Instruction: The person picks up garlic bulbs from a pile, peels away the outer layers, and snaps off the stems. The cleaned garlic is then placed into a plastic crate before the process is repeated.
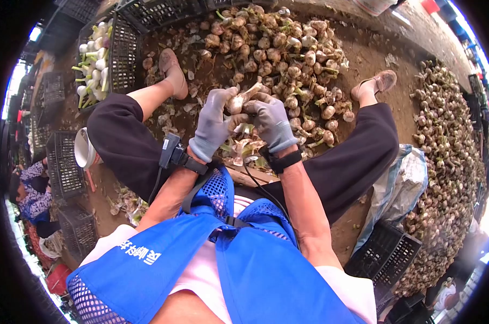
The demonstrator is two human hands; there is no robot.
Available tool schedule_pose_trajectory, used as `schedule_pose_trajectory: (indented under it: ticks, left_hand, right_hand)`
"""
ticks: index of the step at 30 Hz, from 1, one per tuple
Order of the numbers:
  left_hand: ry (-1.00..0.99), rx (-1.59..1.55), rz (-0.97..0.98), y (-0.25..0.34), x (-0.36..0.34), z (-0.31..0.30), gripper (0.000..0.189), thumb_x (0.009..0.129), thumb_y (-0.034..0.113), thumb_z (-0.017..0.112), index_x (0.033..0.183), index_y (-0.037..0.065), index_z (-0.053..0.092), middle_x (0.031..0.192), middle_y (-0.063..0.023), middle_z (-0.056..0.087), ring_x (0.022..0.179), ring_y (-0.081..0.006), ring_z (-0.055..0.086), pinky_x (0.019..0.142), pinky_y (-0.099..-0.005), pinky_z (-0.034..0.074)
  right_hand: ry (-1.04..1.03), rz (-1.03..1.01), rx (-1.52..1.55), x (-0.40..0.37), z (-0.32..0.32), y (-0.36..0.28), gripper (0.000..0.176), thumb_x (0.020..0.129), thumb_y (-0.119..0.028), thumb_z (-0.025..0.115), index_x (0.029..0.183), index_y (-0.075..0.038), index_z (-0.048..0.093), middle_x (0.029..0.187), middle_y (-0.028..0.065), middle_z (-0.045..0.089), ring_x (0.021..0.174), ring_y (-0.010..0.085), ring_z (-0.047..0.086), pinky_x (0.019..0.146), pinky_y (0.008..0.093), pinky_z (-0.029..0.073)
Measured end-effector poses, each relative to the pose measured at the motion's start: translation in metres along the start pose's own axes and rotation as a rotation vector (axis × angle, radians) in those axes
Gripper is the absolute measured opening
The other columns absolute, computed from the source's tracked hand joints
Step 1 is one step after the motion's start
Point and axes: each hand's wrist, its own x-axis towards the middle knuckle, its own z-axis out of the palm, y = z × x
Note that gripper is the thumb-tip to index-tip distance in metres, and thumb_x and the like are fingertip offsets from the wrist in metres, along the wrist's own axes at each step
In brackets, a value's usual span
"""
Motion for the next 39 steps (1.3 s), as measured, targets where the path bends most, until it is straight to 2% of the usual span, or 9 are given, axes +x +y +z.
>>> schedule_pose_trajectory:
  ticks: [2,5,13,19,25,28,33,36,39]
  left_hand:
    - [0.014,0.069,0.046,0.001,-0.002,0.003,0.049,0.071,0.025,0.072,0.108,0.001,0.051,0.094,-0.0099,0.055,0.088,-0.0208,0.055,0.077,-0.0298,0.045]
    - [0.057,-0.991,-0.795,0.002,-0.004,0.005,0.03,0.087,0.029,0.055,0.102,0.003,0.052,0.073,-0.0023,0.055,0.054,-0.0061,0.049,0.043,-0.0149,0.036]
    - [-0.217,-1.893,-0.905,-0.027,-0.003,0.007,0.051,0.087,0.047,0.038,0.102,0.001,0.053,0.062,-0.013,0.058,0.03,-0.0071,0.031,0.027,-0.0198,0.019]
    - [0.112,-1.359,-1.001,-0.013,-0.002,-0.002,0.046,0.091,0.048,0.033,0.099,0.008,0.055,0.069,-0.0082,0.06,0.039,-0.006,0.04,0.032,-0.0174,0.027]
    - [0.056,-0.492,-0.38,-0.021,-0.002,0.017,0.035,0.089,0.028,0.051,0.112,0.002,0.05,0.088,-0.0018,0.057,0.074,-0.006,0.054,0.062,-0.0162,0.045]
    - [0.121,-0.429,-0.259,-0.001,-0.006,0.01,0.031,0.089,0.023,0.051,0.109,-0.001,0.05,0.094,-0.0051,0.056,0.084,-0.0078,0.053,0.069,-0.0165,0.045]
    - [-0.158,-1.478,-0.938,-0.015,-0.008,-0.003,0.049,0.092,0.045,0.03,0.099,0.003,0.054,0.063,-0.0032,0.056,0.038,-0.0071,0.043,0.032,-0.0168,0.029]
    - [-0.111,-0.886,-0.98,-0.013,-0.001,0.003,0.045,0.093,0.041,0.032,0.098,0.003,0.056,0.062,-0.0029,0.056,0.038,-0.0078,0.045,0.032,-0.0184,0.032]
    - [0.048,-0.548,-0.482,-0.028,0.002,0.025,0.026,0.092,0.023,0.045,0.109,0.004,0.05,0.086,-0.0028,0.057,0.067,-0.0075,0.054,0.054,-0.0192,0.045]
  right_hand:
    - [0.107,-0.128,-0.275,0.004,-0.008,0.012,0.017,0.073,0.006,0.052,0.085,-0.002,0.061,0.083,0.0095,0.06,0.076,0.0164,0.061,0.067,0.0246,0.051]
    - [0.09,-0.047,-0.137,0.012,-0.014,0.023,0.014,0.074,0.004,0.053,0.084,0.001,0.061,0.085,0.006,0.061,0.075,0.0131,0.059,0.064,0.024,0.05]
    - [0.253,-0.242,-0.618,0.034,-0.035,0.044,0.015,0.071,0.002,0.049,0.076,0.004,0.063,0.074,0.0041,0.062,0.064,0.0113,0.055,0.058,0.0218,0.045]
    - [0.017,0.106,-0.111,0.004,-0.019,-0.003,0.038,0.079,0.0,0.048,0.117,-0.001,0.049,0.097,0.0059,0.061,0.084,0.0103,0.06,0.065,0.0215,0.05]
    - [0.089,-0.337,-0.324,0.008,-0.004,0.027,0.013,0.076,-0.001,0.056,0.088,0.002,0.061,0.079,0.0043,0.063,0.063,0.0106,0.059,0.058,0.0232,0.05]
    - [0.042,-0.186,-0.234,0.002,0.005,0.011,0.013,0.075,0.001,0.053,0.084,0.003,0.062,0.076,0.0046,0.063,0.061,0.0101,0.058,0.057,0.0228,0.05]
    - [-0.098,-0.079,-0.4,-0.005,-0.007,-0.001,0.014,0.075,-0.003,0.055,0.085,0.003,0.063,0.079,0.0039,0.064,0.075,0.0111,0.06,0.065,0.0238,0.049]
    - [-0.059,0.135,-0.021,0.0,-0.013,0.011,0.017,0.075,0.0,0.052,0.088,0.002,0.063,0.081,0.0039,0.064,0.075,0.0114,0.06,0.067,0.0246,0.048]
    - [0.145,-0.176,-0.566,0.002,-0.013,0.02,0.022,0.071,0.003,0.051,0.09,0.005,0.061,0.086,0.0086,0.06,0.074,0.0156,0.06,0.068,0.0263,0.05]
